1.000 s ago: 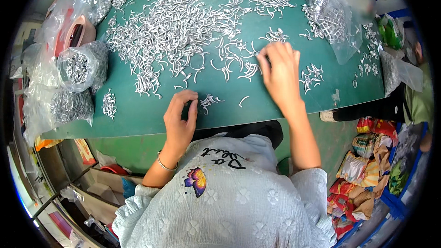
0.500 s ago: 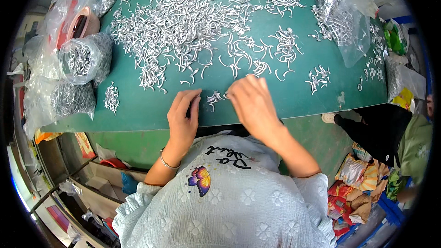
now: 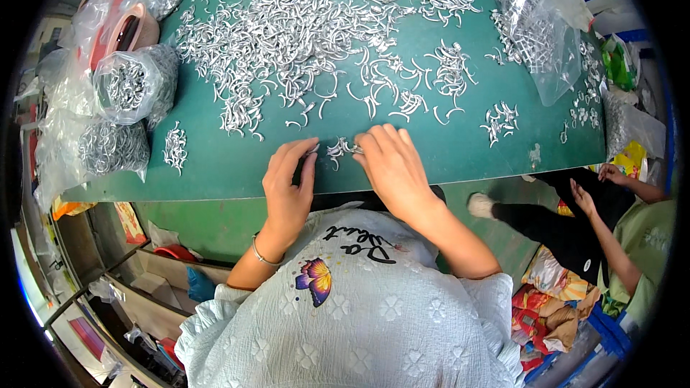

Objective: The person sorts small silver-colored metal pieces on a green industrial table by hand, picking through a large pile and moving some items into plastic bags.

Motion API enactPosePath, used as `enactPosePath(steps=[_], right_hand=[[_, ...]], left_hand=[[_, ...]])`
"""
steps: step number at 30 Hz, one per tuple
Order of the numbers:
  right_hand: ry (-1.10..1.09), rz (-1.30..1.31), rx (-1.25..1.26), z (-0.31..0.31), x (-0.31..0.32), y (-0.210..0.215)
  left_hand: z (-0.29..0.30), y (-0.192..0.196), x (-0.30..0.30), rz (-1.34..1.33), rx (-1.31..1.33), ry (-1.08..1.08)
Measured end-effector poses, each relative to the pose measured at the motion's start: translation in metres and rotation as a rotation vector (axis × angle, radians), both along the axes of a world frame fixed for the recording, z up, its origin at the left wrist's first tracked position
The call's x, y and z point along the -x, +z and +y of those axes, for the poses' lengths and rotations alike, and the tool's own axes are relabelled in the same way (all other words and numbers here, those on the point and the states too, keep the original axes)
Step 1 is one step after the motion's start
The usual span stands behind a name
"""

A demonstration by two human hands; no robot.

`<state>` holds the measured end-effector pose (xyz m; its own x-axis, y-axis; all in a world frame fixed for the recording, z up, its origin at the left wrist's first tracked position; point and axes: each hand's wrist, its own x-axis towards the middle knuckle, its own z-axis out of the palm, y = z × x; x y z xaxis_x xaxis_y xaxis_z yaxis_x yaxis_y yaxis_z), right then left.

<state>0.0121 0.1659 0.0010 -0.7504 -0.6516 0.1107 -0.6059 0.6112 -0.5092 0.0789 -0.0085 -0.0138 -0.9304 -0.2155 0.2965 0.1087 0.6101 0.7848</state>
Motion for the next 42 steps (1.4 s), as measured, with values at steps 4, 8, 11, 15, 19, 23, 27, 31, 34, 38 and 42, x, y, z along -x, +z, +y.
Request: enactPosePath(steps=[4,8,11,15,19,23,27,31,34,38,42], right_hand=[[-0.003,0.032,0.020,-0.006,-0.003,-0.004],[-0.032,0.060,0.055,-0.002,-0.006,-0.009],[-0.016,0.008,0.076,0.002,-0.004,-0.006],[0.011,0.022,0.055,0.001,-0.002,-0.002],[-0.046,0.002,0.070,0.004,-0.003,-0.005],[-0.121,-0.062,0.171,0.023,0.002,0.008],[-0.480,0.024,0.151,0.075,0.012,0.012],[-0.697,0.112,0.113,0.122,0.021,-0.003],[-0.709,0.162,0.131,0.136,0.029,-0.013],[-0.821,0.137,0.216,0.137,0.015,0.005],[-0.782,0.315,0.461,0.115,0.000,-0.009]], left_hand=[[0.001,-0.002,0.000,0.019,0.002,-0.007],[0.001,0.001,-0.002,0.014,0.003,-0.007],[0.001,0.003,-0.003,0.019,-0.001,-0.014],[0.003,0.004,-0.005,-0.022,-0.018,-0.032],[0.005,0.007,-0.005,-0.017,-0.010,-0.041],[0.012,0.007,0.003,-0.011,-0.020,-0.119],[0.042,0.014,0.026,0.055,-0.012,-0.268],[0.109,0.025,0.057,0.135,-0.061,-0.419],[0.158,0.009,0.085,0.050,-0.041,-0.468],[0.188,-0.009,0.094,0.025,-0.012,-0.536],[0.170,-0.011,0.086,0.166,0.044,-0.590]])
